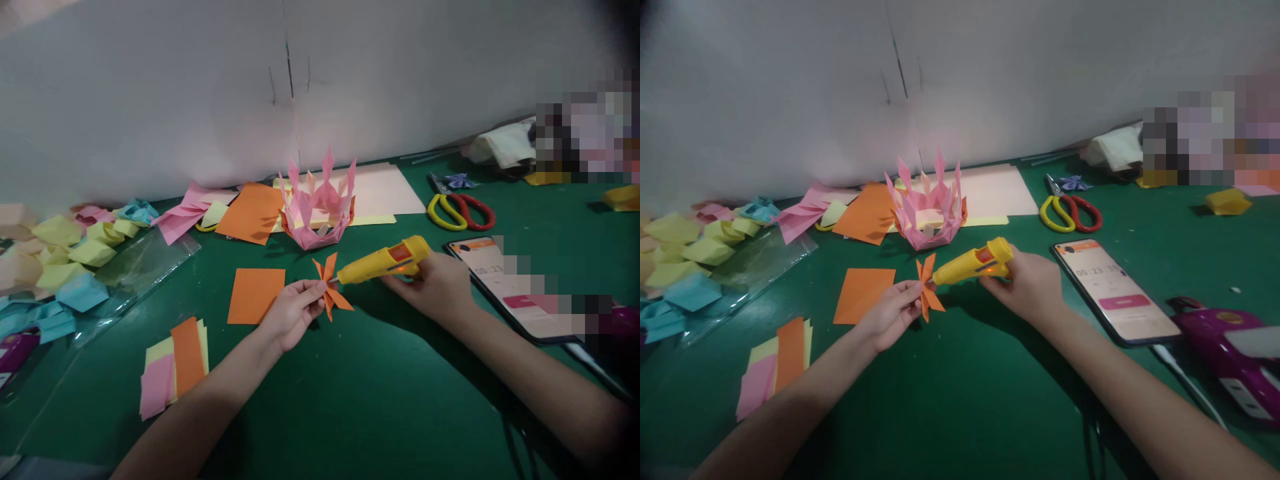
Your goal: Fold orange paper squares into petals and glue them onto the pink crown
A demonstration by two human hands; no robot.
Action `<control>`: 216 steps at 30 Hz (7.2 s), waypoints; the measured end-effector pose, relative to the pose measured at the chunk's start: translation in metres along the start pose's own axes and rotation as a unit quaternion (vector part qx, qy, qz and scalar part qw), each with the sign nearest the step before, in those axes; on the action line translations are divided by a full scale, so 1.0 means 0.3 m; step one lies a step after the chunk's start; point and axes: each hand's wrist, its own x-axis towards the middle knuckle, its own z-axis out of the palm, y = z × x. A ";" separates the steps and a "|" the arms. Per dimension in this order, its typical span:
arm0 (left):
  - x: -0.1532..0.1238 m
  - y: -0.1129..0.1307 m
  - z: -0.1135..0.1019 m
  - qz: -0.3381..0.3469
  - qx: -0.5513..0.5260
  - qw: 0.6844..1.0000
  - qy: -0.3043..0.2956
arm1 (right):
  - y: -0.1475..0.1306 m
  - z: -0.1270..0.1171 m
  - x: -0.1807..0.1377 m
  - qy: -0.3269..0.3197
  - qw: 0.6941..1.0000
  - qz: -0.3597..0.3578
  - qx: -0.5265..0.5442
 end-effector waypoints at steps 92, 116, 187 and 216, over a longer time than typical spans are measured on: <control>-0.005 0.004 0.003 -0.013 0.019 1.000 0.006 | 0.026 0.012 -0.003 0.138 0.974 -0.103 -0.144; -0.003 0.006 0.003 -0.013 0.006 1.000 0.010 | 0.017 -0.001 0.001 0.161 0.966 -0.174 -0.106; -0.015 -0.004 -0.007 -0.018 0.054 0.992 -0.114 | 0.011 -0.010 0.040 -0.117 0.951 0.260 -0.117; -0.010 -0.026 0.014 0.086 0.048 0.995 -0.027 | -0.193 -0.004 -0.056 -0.229 0.865 0.047 0.444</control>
